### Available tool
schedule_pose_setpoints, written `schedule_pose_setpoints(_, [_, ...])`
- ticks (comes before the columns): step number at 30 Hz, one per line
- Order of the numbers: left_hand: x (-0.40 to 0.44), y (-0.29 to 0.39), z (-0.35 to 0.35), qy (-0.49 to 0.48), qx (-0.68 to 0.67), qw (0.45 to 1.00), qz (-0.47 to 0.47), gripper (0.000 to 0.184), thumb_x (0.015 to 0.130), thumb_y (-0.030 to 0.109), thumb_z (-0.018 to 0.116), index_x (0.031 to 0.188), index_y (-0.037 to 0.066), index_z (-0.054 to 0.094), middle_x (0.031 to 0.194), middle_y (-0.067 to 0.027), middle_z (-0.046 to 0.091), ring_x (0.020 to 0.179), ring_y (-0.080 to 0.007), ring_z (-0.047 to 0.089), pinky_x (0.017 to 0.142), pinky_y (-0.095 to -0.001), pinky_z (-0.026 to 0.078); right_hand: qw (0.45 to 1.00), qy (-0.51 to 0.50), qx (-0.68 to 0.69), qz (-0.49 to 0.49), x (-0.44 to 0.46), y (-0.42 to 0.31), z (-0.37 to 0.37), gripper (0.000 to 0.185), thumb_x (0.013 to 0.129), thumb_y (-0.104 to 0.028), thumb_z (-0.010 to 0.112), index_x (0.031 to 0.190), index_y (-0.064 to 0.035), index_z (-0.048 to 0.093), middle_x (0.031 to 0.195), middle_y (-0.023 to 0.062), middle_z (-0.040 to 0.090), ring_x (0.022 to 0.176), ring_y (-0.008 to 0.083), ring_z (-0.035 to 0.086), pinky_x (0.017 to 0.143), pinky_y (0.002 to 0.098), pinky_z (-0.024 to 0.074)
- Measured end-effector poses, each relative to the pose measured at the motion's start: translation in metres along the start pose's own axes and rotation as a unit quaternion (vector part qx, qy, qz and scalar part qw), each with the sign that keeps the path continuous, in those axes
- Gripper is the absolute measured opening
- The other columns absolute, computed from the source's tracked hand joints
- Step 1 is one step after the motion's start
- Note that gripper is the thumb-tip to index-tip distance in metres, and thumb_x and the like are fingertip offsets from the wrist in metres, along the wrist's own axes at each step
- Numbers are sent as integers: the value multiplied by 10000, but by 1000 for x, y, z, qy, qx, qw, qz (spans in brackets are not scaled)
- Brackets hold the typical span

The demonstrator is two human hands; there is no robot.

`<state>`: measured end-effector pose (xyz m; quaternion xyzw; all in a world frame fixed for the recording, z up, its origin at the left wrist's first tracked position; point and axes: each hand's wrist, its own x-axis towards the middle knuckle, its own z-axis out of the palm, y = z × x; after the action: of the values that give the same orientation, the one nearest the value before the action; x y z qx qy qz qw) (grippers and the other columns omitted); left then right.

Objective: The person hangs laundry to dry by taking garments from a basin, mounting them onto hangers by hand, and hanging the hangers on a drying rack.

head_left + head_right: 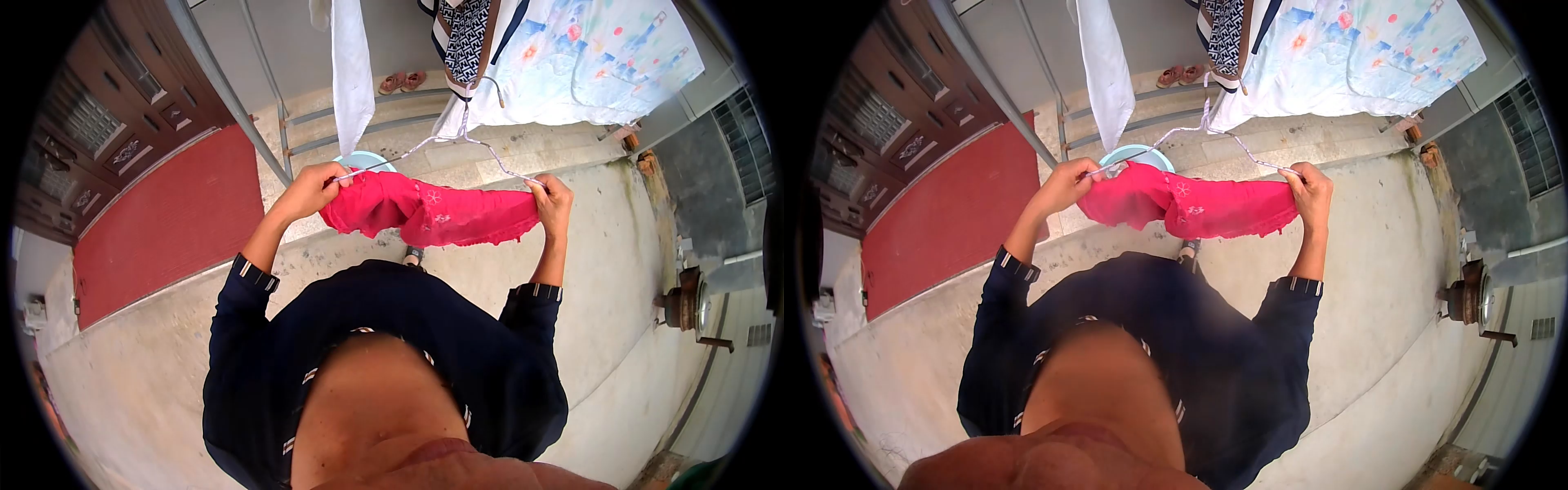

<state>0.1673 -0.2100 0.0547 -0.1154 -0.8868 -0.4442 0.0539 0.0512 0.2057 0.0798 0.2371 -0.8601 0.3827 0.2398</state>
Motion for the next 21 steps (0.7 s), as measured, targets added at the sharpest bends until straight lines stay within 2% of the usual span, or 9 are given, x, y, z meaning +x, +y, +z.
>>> schedule_pose_setpoints(4, [1,2,3,18,-38,998,-38,80,807,-15,494,840,-1,565,763,-72,591,764,-112,560,688,-241,441,999,-10,17,49,5,6,11,177,736,-113,713,707,13,591,572,65,539,507,116,449,471,258,375])
schedule_pose_setpoints(7, [-5,14,1,22,-242,970,-18,68,845,22,507,841,-1,571,758,-44,587,762,-98,550,678,-238,443,996,-4,67,59,6,19,27,205,734,-146,725,708,6,590,561,53,519,512,100,434,472,254,370])
schedule_pose_setpoints(9, [-9,11,7,12,-195,980,-34,162,894,130,514,838,-8,577,735,-43,593,738,-102,550,674,-256,449,989,-42,100,101,-2,25,36,213,724,-163,734,712,1,598,585,65,551,518,116,472,485,263,389])
schedule_pose_setpoints(11, [-13,-3,14,-6,-102,993,-50,216,907,182,513,833,-10,579,725,-49,596,723,-107,551,673,-267,450,994,-76,49,60,-7,32,48,197,713,-163,734,757,-14,613,657,75,587,548,156,522,505,284,415])
schedule_pose_setpoints(12, [-16,-12,19,13,-102,994,-48,253,914,213,497,829,-10,579,694,-75,596,673,-132,560,651,-279,454,995,-89,25,38,-4,31,54,196,708,-163,734,779,-21,620,693,81,605,563,176,547,515,295,428])
schedule_pose_setpoints(15, [-19,5,18,49,-15,998,-26,230,907,200,503,837,-4,581,689,-105,600,650,-168,578,627,-293,455,969,60,-145,-192,6,-10,61,223,698,-153,721,871,-48,627,834,88,622,684,234,592,567,329,458])
schedule_pose_setpoints(16, [-20,7,18,72,17,997,-10,212,899,191,513,849,-1,586,688,-125,602,639,-195,593,613,-299,456,973,65,-106,-193,2,-22,67,262,693,-134,707,924,-52,616,874,79,596,748,232,584,609,334,464])
schedule_pose_setpoints(19, [-22,27,14,112,1,993,-49,210,897,192,519,858,0,594,700,-128,612,646,-195,602,609,-298,454,983,-155,60,-78,-13,-64,92,220,720,-125,680,920,-54,621,848,82,582,774,232,579,643,338,464])
schedule_pose_setpoints(21, [-26,29,13,122,-1,991,-47,210,898,192,519,862,1,598,698,-124,610,638,-188,596,605,-291,452,979,-166,26,-114,-15,-62,117,180,742,-121,658,908,-58,629,807,84,571,754,238,578,641,341,462])
